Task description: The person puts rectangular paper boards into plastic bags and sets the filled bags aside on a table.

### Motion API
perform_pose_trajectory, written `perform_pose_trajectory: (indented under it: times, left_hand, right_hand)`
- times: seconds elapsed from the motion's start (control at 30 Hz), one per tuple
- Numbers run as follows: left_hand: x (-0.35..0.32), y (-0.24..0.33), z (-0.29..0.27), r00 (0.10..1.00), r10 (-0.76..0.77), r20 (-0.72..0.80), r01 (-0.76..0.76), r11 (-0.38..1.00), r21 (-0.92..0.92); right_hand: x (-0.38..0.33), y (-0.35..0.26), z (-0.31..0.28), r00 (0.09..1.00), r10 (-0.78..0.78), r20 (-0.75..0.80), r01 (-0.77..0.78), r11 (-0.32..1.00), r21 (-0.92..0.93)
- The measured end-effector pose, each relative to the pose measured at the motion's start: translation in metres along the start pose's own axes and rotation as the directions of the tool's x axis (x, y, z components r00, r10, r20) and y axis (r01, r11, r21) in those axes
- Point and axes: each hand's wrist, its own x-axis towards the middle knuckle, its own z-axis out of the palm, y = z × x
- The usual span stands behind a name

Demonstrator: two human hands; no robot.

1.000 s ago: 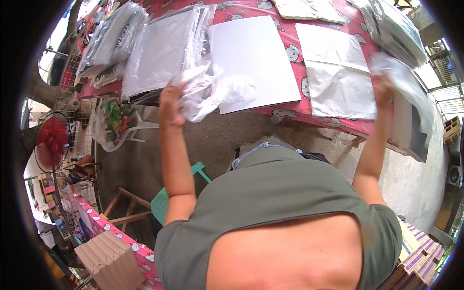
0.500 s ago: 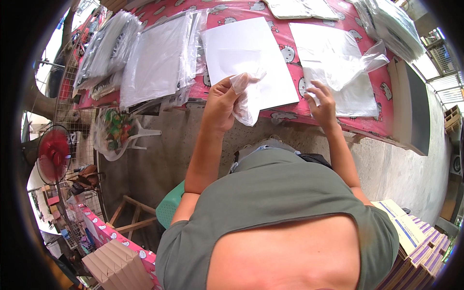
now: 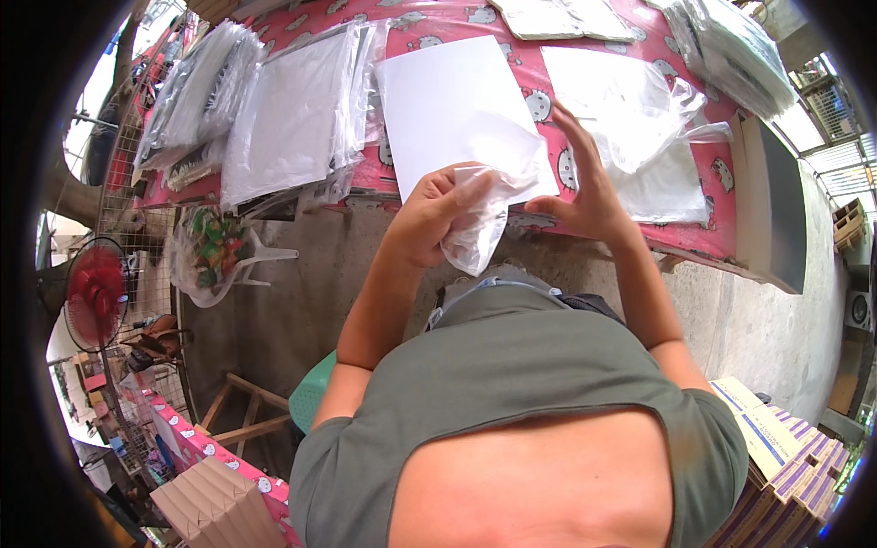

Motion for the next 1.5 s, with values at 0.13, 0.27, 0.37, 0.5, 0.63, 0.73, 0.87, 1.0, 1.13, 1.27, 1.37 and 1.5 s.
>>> perform_pose_trajectory:
  times: [0.13,0.27,0.37,0.5,0.63,0.73,0.87,1.0,1.13,1.27,1.37,1.5]
  left_hand:
    - [-0.015,0.017,0.013,0.895,0.418,-0.155,-0.385,0.900,0.203]
    - [-0.009,0.017,-0.021,0.567,0.756,-0.326,-0.606,0.651,0.457]
    - [-0.005,0.015,-0.026,0.476,0.755,-0.452,-0.675,0.643,0.362]
    - [-0.013,0.019,-0.002,0.663,0.438,-0.607,-0.619,0.777,-0.116]
    - [-0.015,0.012,-0.019,0.731,0.502,-0.463,-0.633,0.752,-0.184]
    - [-0.018,0.002,-0.022,0.776,0.513,-0.367,-0.595,0.789,-0.155]
    - [-0.030,0.010,-0.013,0.984,-0.112,0.142,0.055,0.933,0.355]
    - [-0.028,0.038,-0.028,0.927,0.369,0.063,-0.373,0.896,0.242]
    - [-0.025,0.039,-0.072,0.964,0.135,0.229,-0.155,0.985,0.070]
    - [-0.017,0.018,-0.089,0.879,0.393,0.271,-0.389,0.919,-0.071]
    - [-0.031,0.040,-0.069,0.807,0.556,0.200,-0.473,0.810,-0.347]
    - [-0.032,0.059,-0.049,0.843,0.425,0.330,-0.217,0.829,-0.515]
  right_hand:
    - [0.038,-0.005,-0.009,0.968,-0.131,0.215,0.090,0.978,0.189]
    - [0.048,-0.018,-0.007,0.968,0.224,0.111,-0.242,0.951,0.193]
    - [0.050,-0.021,0.005,0.969,0.244,0.033,-0.240,0.906,0.347]
    - [0.050,-0.033,0.009,0.935,0.349,0.066,-0.355,0.916,0.188]
    - [0.049,-0.032,0.020,0.978,0.209,-0.015,-0.207,0.974,0.089]
    - [0.057,-0.022,0.021,0.993,0.001,-0.122,0.003,0.999,0.032]
    - [0.076,-0.023,-0.012,0.986,0.113,-0.127,0.052,0.510,0.859]
    - [0.045,-0.011,-0.030,0.711,0.120,0.693,-0.353,0.913,0.204]
    - [0.058,-0.014,-0.040,0.864,-0.048,0.502,-0.389,0.569,0.724]
    - [0.033,0.002,-0.021,0.570,0.174,0.803,-0.630,0.720,0.291]
    - [0.038,0.013,-0.018,0.289,-0.288,0.913,-0.225,0.907,0.357]
    - [0.029,0.002,-0.025,0.614,0.057,0.787,-0.493,0.807,0.326]
